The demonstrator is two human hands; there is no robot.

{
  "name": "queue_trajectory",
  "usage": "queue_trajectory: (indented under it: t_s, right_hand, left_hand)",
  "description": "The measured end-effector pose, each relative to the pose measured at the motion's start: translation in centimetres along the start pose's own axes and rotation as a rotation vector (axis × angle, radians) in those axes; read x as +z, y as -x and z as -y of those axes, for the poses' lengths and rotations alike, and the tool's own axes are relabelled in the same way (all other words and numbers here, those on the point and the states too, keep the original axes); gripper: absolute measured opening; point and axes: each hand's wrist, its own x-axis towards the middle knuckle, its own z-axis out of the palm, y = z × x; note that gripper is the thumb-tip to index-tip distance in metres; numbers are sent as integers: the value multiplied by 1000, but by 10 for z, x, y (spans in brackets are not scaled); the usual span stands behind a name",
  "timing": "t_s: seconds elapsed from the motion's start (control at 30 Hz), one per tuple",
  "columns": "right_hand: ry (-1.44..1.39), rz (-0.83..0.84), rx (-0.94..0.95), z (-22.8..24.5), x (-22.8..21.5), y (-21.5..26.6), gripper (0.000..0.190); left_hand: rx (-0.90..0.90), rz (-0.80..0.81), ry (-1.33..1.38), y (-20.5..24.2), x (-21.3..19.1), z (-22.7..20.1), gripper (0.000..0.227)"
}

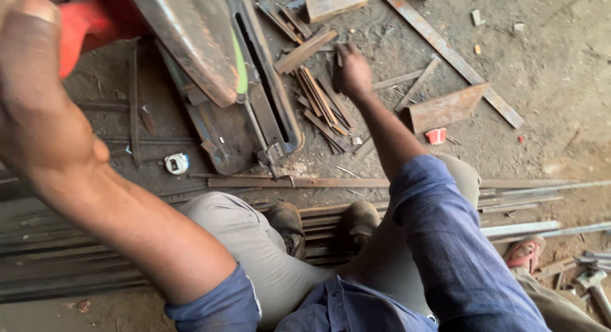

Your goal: The person uses a red chop saw to cut small metal bars into shorter pieces. They repeatedly pick up a metal bar, position it under the saw blade, and pull the handle down to cut the metal, creating sparks. The cut pieces are dropped onto a pile on the floor.

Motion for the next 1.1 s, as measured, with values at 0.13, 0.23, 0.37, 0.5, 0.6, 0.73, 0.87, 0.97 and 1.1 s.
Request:
queue_trajectory:
  t_s: [0.13, 0.23, 0.37, 0.5, 0.6, 0.73, 0.87, 0.97, 1.1]
  right_hand:
    - [153, 170, -222, 54, 17, -21, 58]
    - [273, 290, -258, 72, 28, -41, 61]
    - [423, 414, -272, 74, 42, -59, 61]
    - [527, 458, -299, 66, 52, -64, 53]
    - [622, 414, -383, 67, 58, -68, 56]
    - [574, 483, -353, 69, 55, -73, 55]
    - [547, 369, -396, 71, 34, -76, 54]
    - [322, 236, -289, 78, 10, -79, 31]
    - [-350, 28, -182, 93, -33, -84, 25]
  left_hand:
    - [63, -44, 91, -3, 16, -8, 24]
    - [68, -39, 25, -2, 18, -19, 34]
    - [71, 63, 38, -7, 10, -29, 41]
    - [134, 107, -25, -15, 5, -26, 26]
    - [137, 51, 7, -12, 7, -21, 27]
    - [118, 24, 79, -6, 8, -17, 32]
    - [102, 42, 95, -7, 8, -19, 27]
    - [87, 49, 61, -6, 5, -22, 27]
    - [61, 95, 63, -9, -1, -22, 28]
